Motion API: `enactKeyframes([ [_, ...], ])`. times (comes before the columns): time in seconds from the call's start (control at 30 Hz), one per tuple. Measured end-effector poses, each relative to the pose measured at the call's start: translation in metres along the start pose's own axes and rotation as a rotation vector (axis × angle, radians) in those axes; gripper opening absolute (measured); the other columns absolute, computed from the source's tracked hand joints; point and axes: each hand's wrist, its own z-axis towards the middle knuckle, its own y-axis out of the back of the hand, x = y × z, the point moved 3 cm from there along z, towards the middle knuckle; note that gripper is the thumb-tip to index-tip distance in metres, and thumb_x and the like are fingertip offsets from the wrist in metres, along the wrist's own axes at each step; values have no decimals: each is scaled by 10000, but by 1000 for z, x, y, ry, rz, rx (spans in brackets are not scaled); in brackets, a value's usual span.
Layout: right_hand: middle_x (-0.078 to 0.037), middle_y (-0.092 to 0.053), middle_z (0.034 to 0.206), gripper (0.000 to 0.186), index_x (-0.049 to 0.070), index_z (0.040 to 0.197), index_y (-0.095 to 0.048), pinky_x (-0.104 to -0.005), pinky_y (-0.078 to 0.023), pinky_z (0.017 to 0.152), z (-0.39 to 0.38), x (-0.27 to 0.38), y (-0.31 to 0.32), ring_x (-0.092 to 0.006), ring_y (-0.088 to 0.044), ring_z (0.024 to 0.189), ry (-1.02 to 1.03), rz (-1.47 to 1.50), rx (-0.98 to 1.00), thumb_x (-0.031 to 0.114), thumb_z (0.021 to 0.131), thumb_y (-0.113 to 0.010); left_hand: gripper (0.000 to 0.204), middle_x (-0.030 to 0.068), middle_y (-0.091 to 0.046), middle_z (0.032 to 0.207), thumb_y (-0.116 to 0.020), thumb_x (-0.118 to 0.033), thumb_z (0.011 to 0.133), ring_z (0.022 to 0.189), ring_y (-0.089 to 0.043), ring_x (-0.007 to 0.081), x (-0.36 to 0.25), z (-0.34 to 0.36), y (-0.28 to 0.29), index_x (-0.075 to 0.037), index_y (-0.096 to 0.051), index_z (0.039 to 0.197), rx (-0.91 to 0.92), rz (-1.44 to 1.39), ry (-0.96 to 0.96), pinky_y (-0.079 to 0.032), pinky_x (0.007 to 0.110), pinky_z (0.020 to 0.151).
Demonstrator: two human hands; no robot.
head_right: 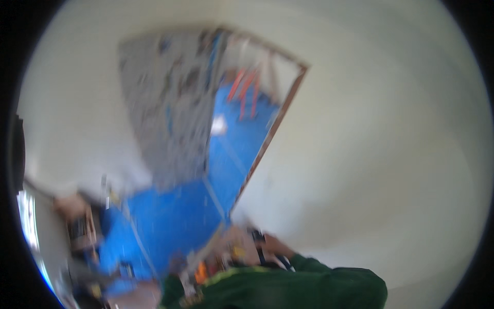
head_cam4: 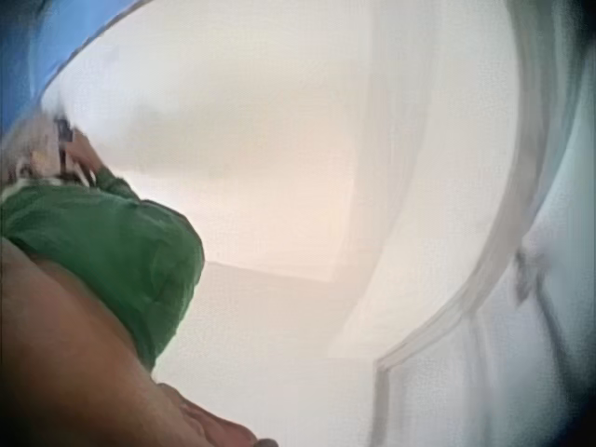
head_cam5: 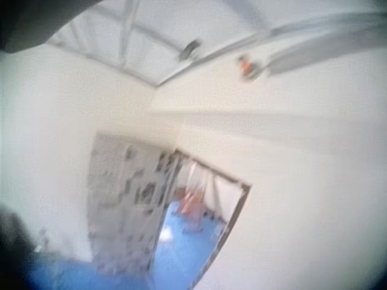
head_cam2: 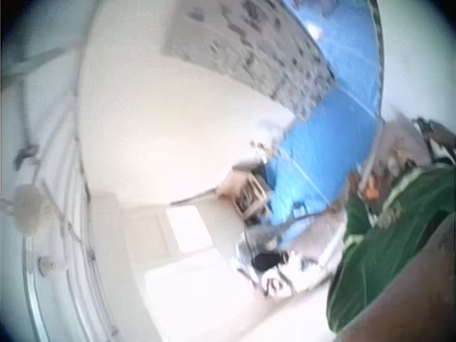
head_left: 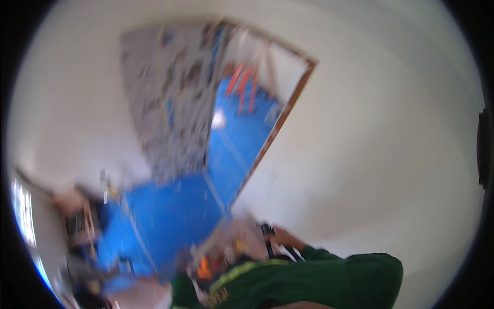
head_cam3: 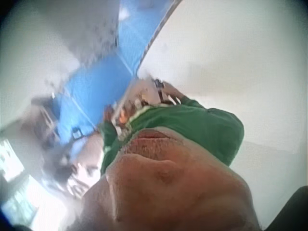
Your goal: The person uses a cordless drill to fasten metal ceiling tracks to the ceiling, then switches to a manual rivet gun to secure additional points, and later uses a corded drill to continue fastening. The work occurs in a room with blue floor protection and construction materials.
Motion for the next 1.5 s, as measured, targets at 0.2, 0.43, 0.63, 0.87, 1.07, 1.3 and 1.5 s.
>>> enactKeyframes([
  [0.2,-129,-660,908,513,2,1194,-550,-369,-528,489,76,2,-33,-185,-621,646,226,-13,159,358,905,-781,478,35,-680,1014,-657,-423,1058,822,-601,125,61,-171,26,-19,-665,1311,-461,-16,-195,-501,303,699],
  [0.43,-66,-557,691,528,-66,1368,-482,-366,-477,439,132,-11,-80,-185,-564,480,57,-97,536,172,962,-721,380,100,-682,1068,-678,-372,1052,1068,-659,176,-108,-354,-159,4,-696,1106,-439,64,-328,-515,320,942],
  [0.63,-138,-657,791,551,-68,1403,-510,-400,-525,512,142,-8,-102,-229,-632,561,-121,-258,602,185,956,-708,196,169,-616,919,-686,-160,968,747,-662,316,-247,-446,-265,-15,-557,949,-580,-274,-1220,-596,410,637],
  [0.87,-129,-643,804,467,-33,1364,-538,-392,-537,509,100,31,-129,-226,-617,542,-69,-248,544,218,992,-670,295,156,-504,1049,-695,-264,1023,793,-612,310,-288,-467,-203,-34,-558,900,-354,-559,-1193,-595,337,658],
  [1.07,-140,-649,838,338,-22,1231,-597,-394,-525,516,68,64,-169,-215,-630,573,-136,-316,575,197,981,-660,253,148,-522,1052,-642,-263,1033,805,-616,303,-280,-511,-139,-37,-554,959,-220,-477,-1279,-594,353,664],
  [1.3,-263,-720,1132,485,-30,1351,-580,-484,-543,953,44,84,-216,-419,-705,1086,135,-399,554,216,952,-707,222,139,-543,1055,-579,-261,1045,818,-621,295,-264,-525,-113,-41,-551,1027,-238,-557,-1260,-593,370,671],
  [1.5,-272,-717,1101,409,-33,1256,-641,-482,-513,973,54,64,-227,-420,-685,1097,211,-398,578,243,961,-700,218,131,-561,1058,-525,-259,1055,830,-625,289,-250,-508,-126,-44,-547,1086,-268,-555,-1216,-592,386,678],
])
